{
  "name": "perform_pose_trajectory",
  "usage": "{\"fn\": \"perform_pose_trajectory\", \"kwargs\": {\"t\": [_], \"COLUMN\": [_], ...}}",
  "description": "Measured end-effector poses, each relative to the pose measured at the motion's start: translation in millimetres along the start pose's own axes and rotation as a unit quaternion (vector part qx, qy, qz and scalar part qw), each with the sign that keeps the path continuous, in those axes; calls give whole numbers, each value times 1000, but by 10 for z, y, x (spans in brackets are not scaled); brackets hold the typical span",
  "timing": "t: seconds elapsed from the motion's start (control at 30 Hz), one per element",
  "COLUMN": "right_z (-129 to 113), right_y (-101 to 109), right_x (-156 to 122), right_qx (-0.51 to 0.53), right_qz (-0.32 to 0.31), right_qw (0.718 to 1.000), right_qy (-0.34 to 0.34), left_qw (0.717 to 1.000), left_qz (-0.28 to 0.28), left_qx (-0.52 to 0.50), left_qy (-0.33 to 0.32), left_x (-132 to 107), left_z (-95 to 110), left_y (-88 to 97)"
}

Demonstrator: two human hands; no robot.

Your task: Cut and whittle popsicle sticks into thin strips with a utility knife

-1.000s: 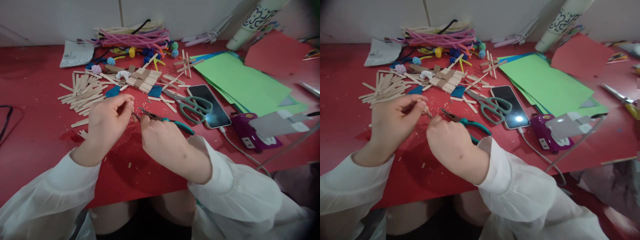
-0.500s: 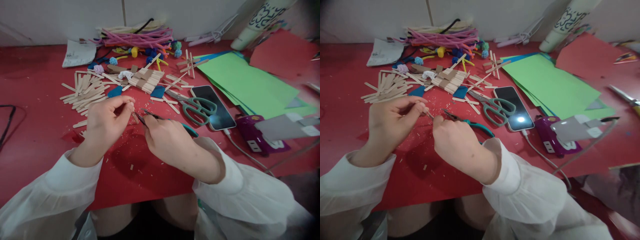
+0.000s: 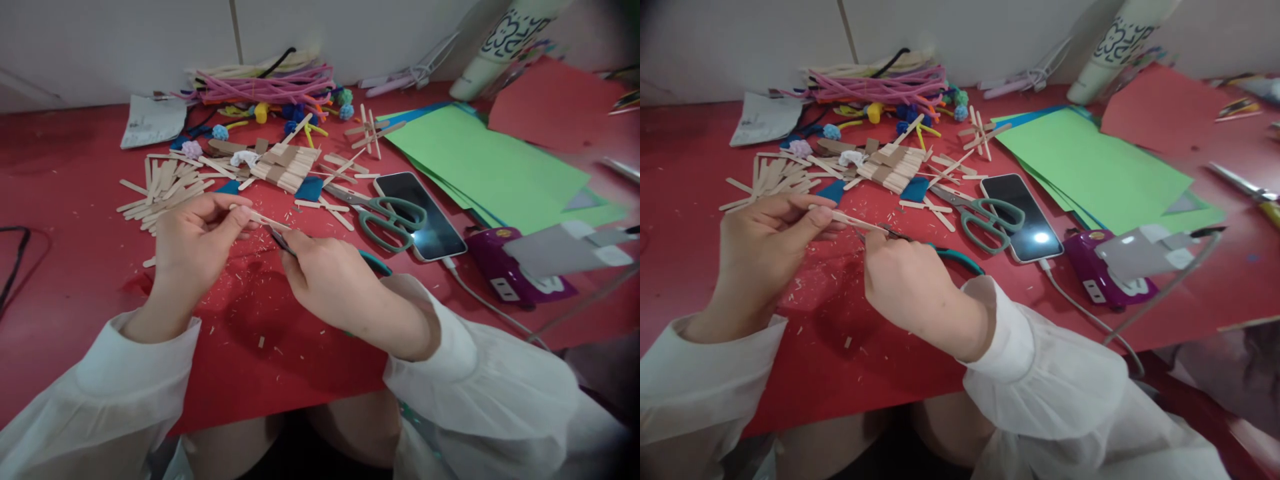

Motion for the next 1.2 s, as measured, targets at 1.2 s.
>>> {"fn": "perform_pose_trajectory", "kwargs": {"t": [1.2], "right_z": [335], "right_y": [114], "right_x": [215], "right_qx": [556], "right_qz": [69], "right_qw": [815], "right_qy": [-149], "left_qw": [966], "left_qz": [-250], "left_qx": [-10], "left_qy": [66], "left_x": [-148], "left_z": [5], "left_y": [40]}}
Point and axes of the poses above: each hand's wrist, its own x-axis towards the middle knuckle, its own y-axis out of the back of the hand, z = x × y, the point moved 4 cm from there along x, towards the middle knuckle, and after that the axes turned 9 degrees about z, right-handed, at the moved point
